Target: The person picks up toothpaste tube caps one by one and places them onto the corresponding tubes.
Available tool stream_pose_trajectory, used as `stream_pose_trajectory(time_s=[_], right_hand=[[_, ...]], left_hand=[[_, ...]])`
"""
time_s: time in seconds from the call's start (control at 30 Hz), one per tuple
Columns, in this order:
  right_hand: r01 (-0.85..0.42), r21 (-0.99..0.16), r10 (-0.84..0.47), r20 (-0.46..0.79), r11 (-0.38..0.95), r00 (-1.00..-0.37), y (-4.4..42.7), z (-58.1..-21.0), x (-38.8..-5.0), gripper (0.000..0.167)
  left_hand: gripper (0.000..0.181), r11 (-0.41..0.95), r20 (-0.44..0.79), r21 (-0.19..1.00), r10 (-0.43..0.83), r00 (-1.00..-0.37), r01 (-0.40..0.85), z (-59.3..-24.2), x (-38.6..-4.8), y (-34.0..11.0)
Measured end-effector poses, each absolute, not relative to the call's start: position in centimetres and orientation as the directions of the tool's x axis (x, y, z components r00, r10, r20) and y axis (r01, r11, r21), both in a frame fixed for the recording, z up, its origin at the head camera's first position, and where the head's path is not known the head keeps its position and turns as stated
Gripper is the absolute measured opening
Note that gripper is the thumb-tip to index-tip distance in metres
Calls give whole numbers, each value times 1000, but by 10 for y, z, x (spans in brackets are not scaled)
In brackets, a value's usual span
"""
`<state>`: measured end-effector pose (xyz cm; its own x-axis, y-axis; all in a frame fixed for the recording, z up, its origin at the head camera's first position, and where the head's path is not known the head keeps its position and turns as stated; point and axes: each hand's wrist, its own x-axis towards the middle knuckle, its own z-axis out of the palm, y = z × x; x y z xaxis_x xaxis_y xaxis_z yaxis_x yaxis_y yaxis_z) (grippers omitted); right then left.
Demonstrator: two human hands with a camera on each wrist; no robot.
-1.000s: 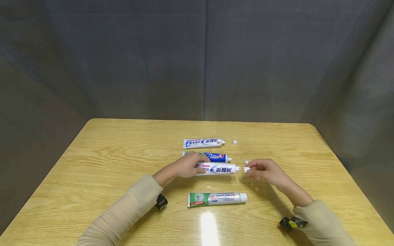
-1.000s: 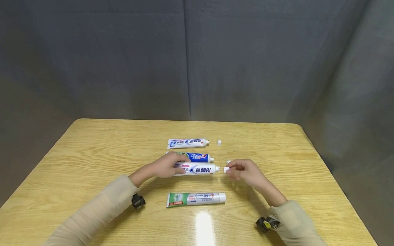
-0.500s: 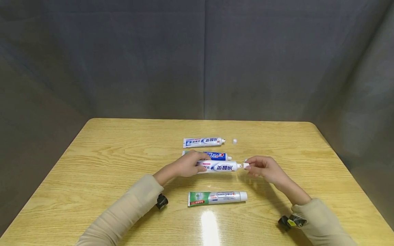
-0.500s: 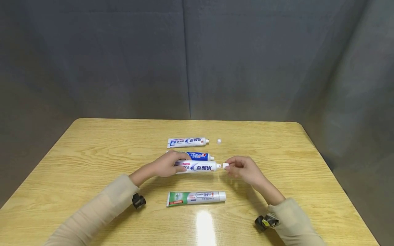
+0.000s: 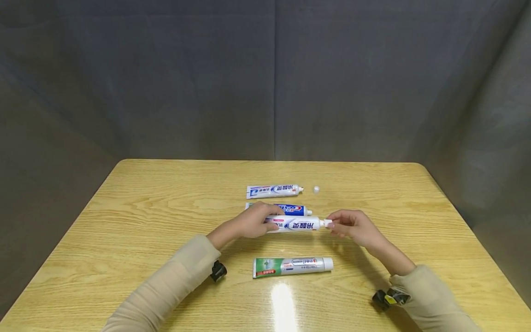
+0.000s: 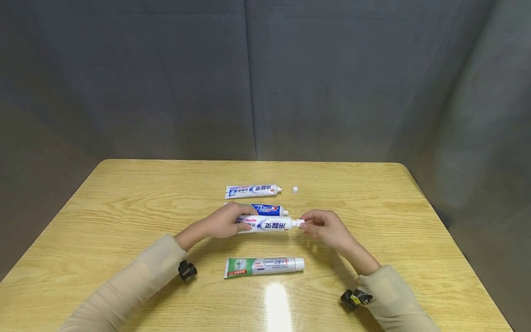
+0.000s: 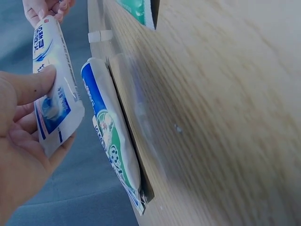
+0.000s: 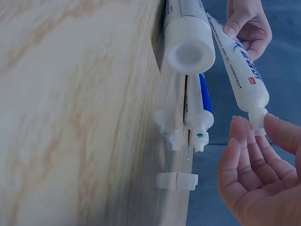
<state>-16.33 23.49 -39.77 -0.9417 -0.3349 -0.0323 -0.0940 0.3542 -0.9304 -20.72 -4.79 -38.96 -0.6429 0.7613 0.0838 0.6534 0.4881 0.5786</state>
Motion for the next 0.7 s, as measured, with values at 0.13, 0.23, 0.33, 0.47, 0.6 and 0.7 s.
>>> stream_pose_trajectory(time_s=[0.13, 0.23, 0.33, 0.47, 0.6, 0.7], right_hand=[[-106, -928, -319, -14, 356, -948, 233, -399, -163, 22], [-112, -927, -297, 1, 357, -955, 232, -400, -163, 21], [-113, -932, -278, 14, 344, -960, 231, -400, -163, 21], [-104, -946, -264, 21, 308, -964, 230, -400, -162, 20], [-92, -954, -263, 14, 286, -965, 229, -398, -162, 19], [-77, -956, -265, -1, 282, -964, 229, -397, -162, 21]], left_hand=[[23, 490, 84, 582, 757, -648, 649, -390, -207, -47], [23, 496, 86, 578, 753, -652, 649, -392, -207, -46], [23, 497, 93, 573, 750, -654, 652, -393, -208, -45], [22, 493, 108, 573, 746, -657, 654, -394, -208, -44], [22, 498, 117, 573, 736, -667, 651, -393, -207, -43], [22, 497, 132, 570, 731, -670, 654, -392, -206, -42]])
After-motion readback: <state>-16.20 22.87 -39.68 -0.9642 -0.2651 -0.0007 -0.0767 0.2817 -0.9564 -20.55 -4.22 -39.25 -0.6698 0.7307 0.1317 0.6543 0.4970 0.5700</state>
